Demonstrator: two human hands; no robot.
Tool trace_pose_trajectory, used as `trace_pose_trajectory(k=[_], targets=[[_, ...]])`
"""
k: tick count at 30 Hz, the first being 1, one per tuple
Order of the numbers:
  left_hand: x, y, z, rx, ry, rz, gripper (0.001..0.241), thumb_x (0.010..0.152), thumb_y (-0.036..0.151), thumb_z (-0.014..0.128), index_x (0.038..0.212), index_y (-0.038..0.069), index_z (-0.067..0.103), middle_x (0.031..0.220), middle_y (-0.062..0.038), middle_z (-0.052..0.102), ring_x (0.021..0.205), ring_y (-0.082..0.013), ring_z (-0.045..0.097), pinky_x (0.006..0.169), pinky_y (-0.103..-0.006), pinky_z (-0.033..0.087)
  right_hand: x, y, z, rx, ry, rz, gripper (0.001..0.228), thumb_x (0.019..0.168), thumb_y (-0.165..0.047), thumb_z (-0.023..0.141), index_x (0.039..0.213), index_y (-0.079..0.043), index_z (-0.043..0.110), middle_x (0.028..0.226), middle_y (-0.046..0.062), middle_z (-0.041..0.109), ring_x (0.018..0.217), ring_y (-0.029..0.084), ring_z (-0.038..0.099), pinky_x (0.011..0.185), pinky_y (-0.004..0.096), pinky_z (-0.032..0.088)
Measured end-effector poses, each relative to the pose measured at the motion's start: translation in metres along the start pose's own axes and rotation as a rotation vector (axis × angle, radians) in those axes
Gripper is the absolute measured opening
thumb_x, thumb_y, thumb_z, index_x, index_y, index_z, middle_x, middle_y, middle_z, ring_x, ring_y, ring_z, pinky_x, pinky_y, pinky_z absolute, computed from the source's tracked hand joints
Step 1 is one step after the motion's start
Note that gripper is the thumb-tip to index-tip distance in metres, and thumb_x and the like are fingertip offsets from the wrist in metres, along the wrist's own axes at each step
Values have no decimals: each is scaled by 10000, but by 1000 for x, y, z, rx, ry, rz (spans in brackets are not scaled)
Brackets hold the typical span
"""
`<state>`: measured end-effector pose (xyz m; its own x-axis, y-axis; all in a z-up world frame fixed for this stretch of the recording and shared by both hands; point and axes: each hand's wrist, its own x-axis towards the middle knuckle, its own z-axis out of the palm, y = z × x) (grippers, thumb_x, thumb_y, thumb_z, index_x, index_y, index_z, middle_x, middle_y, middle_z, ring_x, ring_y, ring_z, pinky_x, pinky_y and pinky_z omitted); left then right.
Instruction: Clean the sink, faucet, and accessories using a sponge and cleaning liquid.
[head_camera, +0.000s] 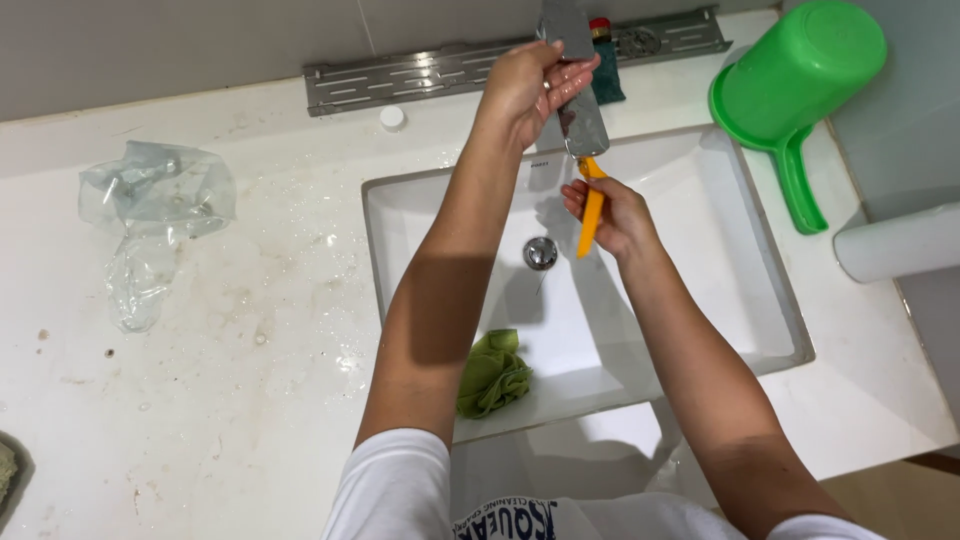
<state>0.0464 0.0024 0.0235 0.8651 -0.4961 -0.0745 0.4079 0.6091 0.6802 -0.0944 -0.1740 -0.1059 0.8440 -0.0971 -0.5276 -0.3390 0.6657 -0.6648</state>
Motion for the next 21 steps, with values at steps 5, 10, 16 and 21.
trace_pose_trajectory(k=[5,10,16,21], targets=[[-7,0,8,37,3,36,307,1032,129,502,1176,-126,593,1110,-249,710,1074,-328,741,916,-423,629,-24,5,39,89,42,-65,326,955,-106,479,1219,72,543,1125,220,665,1096,359,680,983,429,584],[-22,-17,-7,218,266,190,345,1039,280,545,1212,-4,637,1055,-136,746,887,-197,699,778,-327,575,-21,18,43,321,-63,-193,329,1014,-98,507,1233,146,476,1116,227,639,1118,350,669,1041,451,577],[-21,-146,-93,459,318,225,254,914,51,599,1149,47,697,971,-41,712,745,-101,614,628,-268,494,-32,3,34,-16,95,-413,466,928,-16,531,1384,0,437,967,143,657,766,235,683,655,355,583],[-51,-157,-62,384,143,-11,157,966,75,611,1067,29,722,918,-59,731,766,-128,668,681,-262,545,-54,-53,-21,-361,365,-805,508,980,15,538,1484,4,471,911,73,612,566,156,547,488,314,475]])
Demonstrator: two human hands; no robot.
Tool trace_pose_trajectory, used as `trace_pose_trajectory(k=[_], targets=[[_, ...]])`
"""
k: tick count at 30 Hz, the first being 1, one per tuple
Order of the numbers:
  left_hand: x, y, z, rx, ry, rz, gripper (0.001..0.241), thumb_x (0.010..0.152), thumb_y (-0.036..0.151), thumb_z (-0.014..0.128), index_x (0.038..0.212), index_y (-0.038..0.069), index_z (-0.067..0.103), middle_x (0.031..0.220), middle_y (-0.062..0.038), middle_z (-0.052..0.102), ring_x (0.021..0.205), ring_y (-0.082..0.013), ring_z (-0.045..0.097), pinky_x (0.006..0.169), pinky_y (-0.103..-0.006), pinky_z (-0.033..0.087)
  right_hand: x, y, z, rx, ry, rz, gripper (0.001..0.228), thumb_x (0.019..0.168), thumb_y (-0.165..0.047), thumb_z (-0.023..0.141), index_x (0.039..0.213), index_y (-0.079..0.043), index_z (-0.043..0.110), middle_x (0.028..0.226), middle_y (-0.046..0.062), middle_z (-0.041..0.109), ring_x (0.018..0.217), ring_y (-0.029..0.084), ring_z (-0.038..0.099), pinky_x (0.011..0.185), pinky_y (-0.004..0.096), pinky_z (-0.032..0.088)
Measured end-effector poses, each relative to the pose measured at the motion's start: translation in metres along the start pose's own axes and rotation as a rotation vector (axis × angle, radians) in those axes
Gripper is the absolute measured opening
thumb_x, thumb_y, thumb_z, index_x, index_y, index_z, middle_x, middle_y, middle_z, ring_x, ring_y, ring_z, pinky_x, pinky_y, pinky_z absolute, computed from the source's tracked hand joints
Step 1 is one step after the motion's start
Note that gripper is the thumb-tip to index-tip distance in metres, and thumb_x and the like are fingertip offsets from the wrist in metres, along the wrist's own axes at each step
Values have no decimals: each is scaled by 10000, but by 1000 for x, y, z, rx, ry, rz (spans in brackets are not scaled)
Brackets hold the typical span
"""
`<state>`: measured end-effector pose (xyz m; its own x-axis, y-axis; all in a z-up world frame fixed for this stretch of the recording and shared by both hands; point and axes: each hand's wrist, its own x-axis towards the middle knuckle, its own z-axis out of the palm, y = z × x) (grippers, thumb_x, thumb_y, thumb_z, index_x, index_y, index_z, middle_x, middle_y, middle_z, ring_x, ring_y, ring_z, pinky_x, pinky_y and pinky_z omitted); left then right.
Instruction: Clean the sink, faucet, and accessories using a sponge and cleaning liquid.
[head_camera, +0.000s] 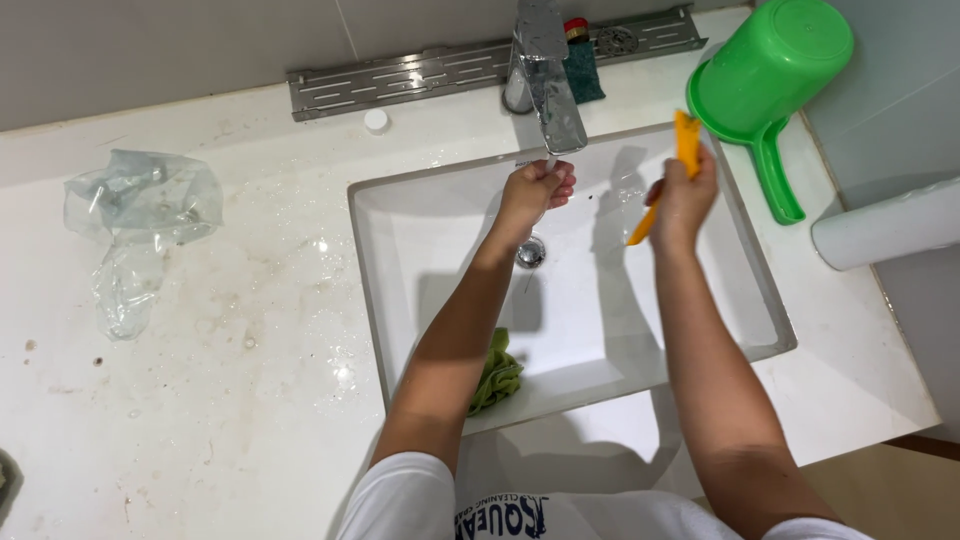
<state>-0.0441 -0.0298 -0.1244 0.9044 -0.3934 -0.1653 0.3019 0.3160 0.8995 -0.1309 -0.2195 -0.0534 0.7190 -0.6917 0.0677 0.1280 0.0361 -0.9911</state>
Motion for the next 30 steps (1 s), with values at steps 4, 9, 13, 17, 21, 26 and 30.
trace_pose_trajectory(k=[4,9,13,17,21,26,30], targets=[[1,24,3,304,52,39,179,970,123,596,1013,52,754,819,-30,770,742,-121,701,672,-263,531,-4,-44,-13,-58,-86,265,421,1022,-172,484,1433,-125,405,801,53,564,532,127,522,453,301,473],[-10,95,1,486,454,300,268,1043,247,525,1019,80,733,757,-19,707,667,-115,658,638,-301,514,-43,8,13,191,-495,749,269,1060,-367,473,1184,-129,489,822,53,588,586,162,542,518,316,493],[-3,136,-7,166,366,311,259,1050,218,518,1113,34,689,878,-32,709,733,-133,645,676,-331,554,-63,29,43,564,-668,998,284,1090,-407,492,1158,-137,545,809,52,583,585,145,511,527,274,454],[11,128,-12,182,314,380,272,1026,213,534,1179,29,663,990,-40,746,859,-149,672,786,-330,563,-64,27,53,659,-616,984,253,1105,-375,481,1141,-129,527,824,73,574,620,167,524,561,273,454],[-4,74,-10,410,582,484,444,999,348,644,1265,-5,601,1194,-141,659,1072,-230,639,946,-372,534,-63,13,55,451,-538,861,260,1094,-365,466,1102,-112,526,811,85,595,608,180,557,564,308,489],[-51,-19,14,-127,178,-353,679,923,553,660,1344,57,467,1264,-126,563,1149,-252,570,959,-398,485,-68,21,39,9,-263,458,272,1107,-313,487,1143,-50,545,873,146,661,731,219,640,692,339,542],[-45,-36,25,-412,-153,-403,519,959,459,609,1254,35,551,1107,-131,636,983,-256,624,836,-390,530,-28,36,-5,-677,-528,-71,266,965,-198,667,1213,-107,696,1120,81,714,1051,236,686,922,347,546]])
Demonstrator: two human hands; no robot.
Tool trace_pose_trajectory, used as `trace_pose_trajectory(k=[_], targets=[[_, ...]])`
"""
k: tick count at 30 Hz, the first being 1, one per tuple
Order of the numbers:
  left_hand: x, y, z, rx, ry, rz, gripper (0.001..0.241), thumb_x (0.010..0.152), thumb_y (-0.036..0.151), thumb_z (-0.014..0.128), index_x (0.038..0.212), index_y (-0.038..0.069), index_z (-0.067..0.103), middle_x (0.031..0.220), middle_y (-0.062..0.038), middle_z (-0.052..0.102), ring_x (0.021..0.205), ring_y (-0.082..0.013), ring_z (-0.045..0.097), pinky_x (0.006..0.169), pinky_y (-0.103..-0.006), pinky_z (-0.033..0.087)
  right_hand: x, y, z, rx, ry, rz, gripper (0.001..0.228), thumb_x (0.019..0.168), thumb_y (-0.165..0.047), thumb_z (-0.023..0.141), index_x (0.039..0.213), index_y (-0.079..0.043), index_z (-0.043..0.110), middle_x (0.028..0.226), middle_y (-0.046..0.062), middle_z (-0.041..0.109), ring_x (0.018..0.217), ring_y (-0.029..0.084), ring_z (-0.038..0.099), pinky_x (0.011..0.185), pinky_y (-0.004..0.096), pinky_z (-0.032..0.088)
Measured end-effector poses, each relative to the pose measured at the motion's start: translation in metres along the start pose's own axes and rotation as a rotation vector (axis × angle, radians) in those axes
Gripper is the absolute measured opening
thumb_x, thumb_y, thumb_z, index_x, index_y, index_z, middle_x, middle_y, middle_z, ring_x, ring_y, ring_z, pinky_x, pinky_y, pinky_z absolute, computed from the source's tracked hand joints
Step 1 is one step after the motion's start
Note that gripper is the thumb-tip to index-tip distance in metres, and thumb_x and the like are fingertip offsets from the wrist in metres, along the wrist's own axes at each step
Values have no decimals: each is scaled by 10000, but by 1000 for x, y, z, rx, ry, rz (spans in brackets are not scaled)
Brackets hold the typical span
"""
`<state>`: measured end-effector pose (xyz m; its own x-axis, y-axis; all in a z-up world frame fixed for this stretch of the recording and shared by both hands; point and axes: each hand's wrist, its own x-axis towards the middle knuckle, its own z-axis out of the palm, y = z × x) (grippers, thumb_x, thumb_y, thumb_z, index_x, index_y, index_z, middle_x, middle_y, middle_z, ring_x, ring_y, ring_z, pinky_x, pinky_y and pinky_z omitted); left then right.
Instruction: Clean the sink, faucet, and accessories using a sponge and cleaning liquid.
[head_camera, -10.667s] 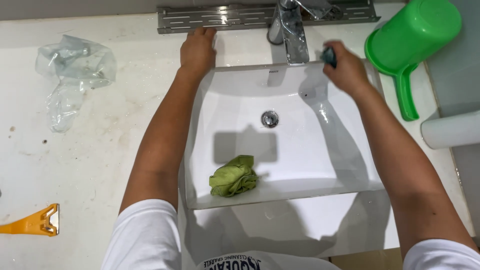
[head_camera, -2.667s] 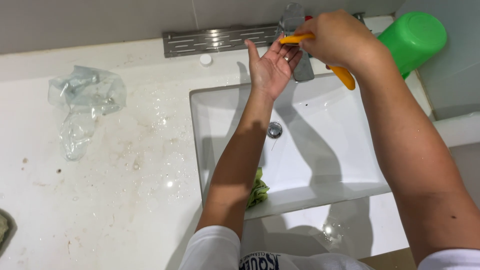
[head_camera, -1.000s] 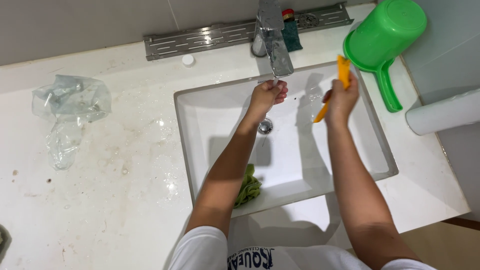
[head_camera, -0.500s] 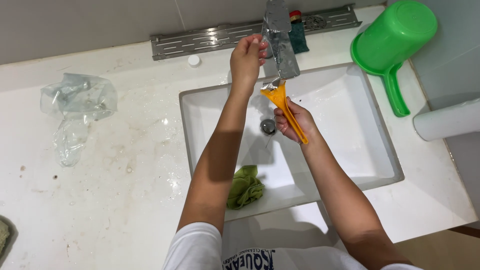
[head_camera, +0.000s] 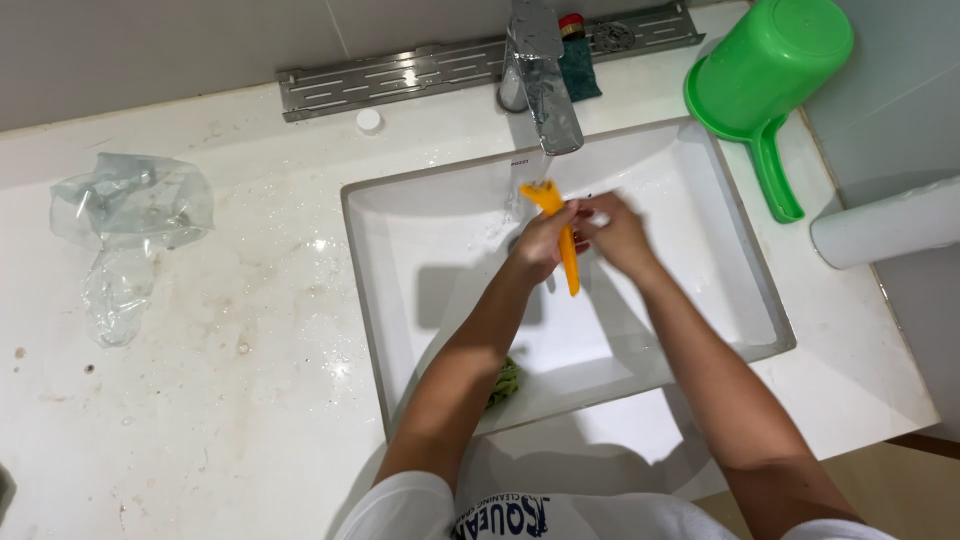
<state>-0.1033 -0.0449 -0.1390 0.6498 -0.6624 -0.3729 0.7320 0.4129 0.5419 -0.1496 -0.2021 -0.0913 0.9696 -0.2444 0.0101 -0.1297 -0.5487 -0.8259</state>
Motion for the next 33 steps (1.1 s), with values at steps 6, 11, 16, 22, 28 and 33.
trace_pose_trajectory(k=[6,11,16,22,28,33], targets=[[20,16,-10,68,72,209,336,931,211,666,1208,40,580,986,-66,619,864,-169,573,783,-317,497,41,44,-139,-874,541,-74,861,946,-316,784,1599,54,363,1495,408,336,1421,561,277,1103,680,191],[12,26,-11,139,95,257,336,870,146,674,1192,63,634,931,-29,577,836,-131,555,779,-282,482,12,8,-154,-865,138,456,986,874,-347,779,1627,-49,217,1432,305,405,1326,460,384,1071,606,322],[15,17,-30,272,247,258,294,959,220,731,1126,20,596,880,-54,523,771,-151,466,718,-310,432,-24,-22,-162,-905,192,131,675,974,-176,678,1604,-73,459,1283,252,602,1054,433,651,851,521,530],[-30,26,-35,892,753,586,451,886,282,750,1184,26,529,1026,-122,708,922,-270,707,862,-403,542,-88,-145,-198,-515,-157,288,604,921,-231,694,1503,-129,568,821,143,768,688,266,703,672,411,566],[-99,72,3,975,765,832,380,983,301,647,1241,41,544,1036,-133,706,896,-281,694,814,-396,532,-48,-73,-112,-3,-561,322,420,951,-235,657,1343,-90,697,899,78,749,725,123,664,596,300,546],[-140,103,16,1091,747,807,300,1033,339,625,1120,52,606,847,-115,673,763,-259,628,727,-394,501,-18,-12,-52,293,-661,343,384,992,-199,591,1354,-83,646,989,55,722,793,126,668,680,309,555]])
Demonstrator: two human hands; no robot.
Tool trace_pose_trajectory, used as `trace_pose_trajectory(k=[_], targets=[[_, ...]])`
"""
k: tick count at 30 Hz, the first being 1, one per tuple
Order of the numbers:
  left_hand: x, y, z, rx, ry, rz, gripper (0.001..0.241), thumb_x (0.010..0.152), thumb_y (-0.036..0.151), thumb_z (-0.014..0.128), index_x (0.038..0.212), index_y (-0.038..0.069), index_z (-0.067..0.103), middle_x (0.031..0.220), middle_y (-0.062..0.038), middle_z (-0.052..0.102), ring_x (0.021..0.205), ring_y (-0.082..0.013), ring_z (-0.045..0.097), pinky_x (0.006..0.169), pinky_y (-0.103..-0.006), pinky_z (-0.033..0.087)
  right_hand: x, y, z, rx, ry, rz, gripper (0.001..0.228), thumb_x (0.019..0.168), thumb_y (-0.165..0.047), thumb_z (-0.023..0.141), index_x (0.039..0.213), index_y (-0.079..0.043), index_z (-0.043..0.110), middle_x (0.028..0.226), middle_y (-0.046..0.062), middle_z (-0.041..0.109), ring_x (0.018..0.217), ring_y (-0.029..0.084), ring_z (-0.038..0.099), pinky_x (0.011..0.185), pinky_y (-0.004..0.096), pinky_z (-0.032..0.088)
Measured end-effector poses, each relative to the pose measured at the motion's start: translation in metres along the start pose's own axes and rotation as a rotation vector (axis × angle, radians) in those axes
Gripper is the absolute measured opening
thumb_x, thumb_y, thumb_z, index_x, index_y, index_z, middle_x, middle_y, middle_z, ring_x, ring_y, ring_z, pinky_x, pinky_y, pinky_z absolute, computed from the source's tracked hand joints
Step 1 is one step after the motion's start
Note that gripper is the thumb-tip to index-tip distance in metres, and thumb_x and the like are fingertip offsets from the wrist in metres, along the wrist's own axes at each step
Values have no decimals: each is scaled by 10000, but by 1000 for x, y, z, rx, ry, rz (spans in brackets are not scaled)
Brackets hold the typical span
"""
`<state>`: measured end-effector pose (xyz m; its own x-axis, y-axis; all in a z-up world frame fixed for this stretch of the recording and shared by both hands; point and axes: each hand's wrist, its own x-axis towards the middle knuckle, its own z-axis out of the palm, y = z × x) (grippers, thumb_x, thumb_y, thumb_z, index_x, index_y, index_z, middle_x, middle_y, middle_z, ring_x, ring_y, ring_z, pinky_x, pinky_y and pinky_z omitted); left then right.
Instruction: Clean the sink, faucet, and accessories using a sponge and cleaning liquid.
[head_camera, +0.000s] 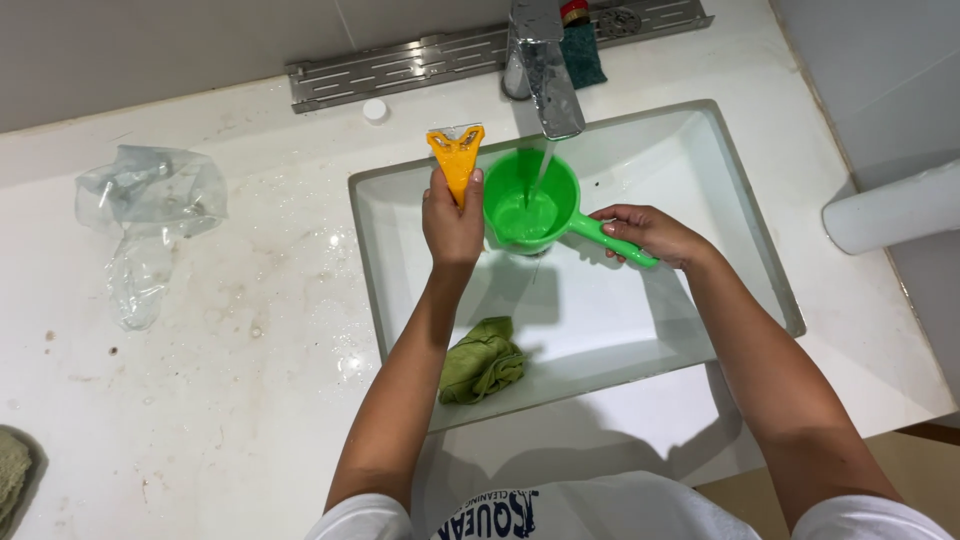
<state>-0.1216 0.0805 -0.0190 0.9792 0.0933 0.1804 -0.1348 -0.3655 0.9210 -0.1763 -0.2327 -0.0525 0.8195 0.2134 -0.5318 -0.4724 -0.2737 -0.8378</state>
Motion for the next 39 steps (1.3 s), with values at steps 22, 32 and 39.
trace_pose_trajectory(k=[22,32,39], targets=[[-18,-16,48,-596,-38,-244,288,963,188,678,1185,56,550,940,15,635,772,-53,594,644,-238,508,51,-62,81,-368,509,-436,308,985,-365,660,1105,-90,731,1068,121,697,972,261,684,896,374,544],[-3,-1,-8,-557,-754,-53,396,955,123,763,1270,-17,567,1098,-69,614,1003,-137,604,877,-279,537,-61,-132,53,-568,94,-339,429,977,-333,648,1340,-112,590,905,82,713,821,183,660,772,352,536],[45,11,5,-669,-509,-299,744,1036,543,431,1522,-19,415,1442,-183,609,1321,-261,557,1126,-400,413,-89,-161,39,-609,534,-345,444,1111,-245,469,1538,-125,500,870,90,696,748,218,655,706,396,549]])
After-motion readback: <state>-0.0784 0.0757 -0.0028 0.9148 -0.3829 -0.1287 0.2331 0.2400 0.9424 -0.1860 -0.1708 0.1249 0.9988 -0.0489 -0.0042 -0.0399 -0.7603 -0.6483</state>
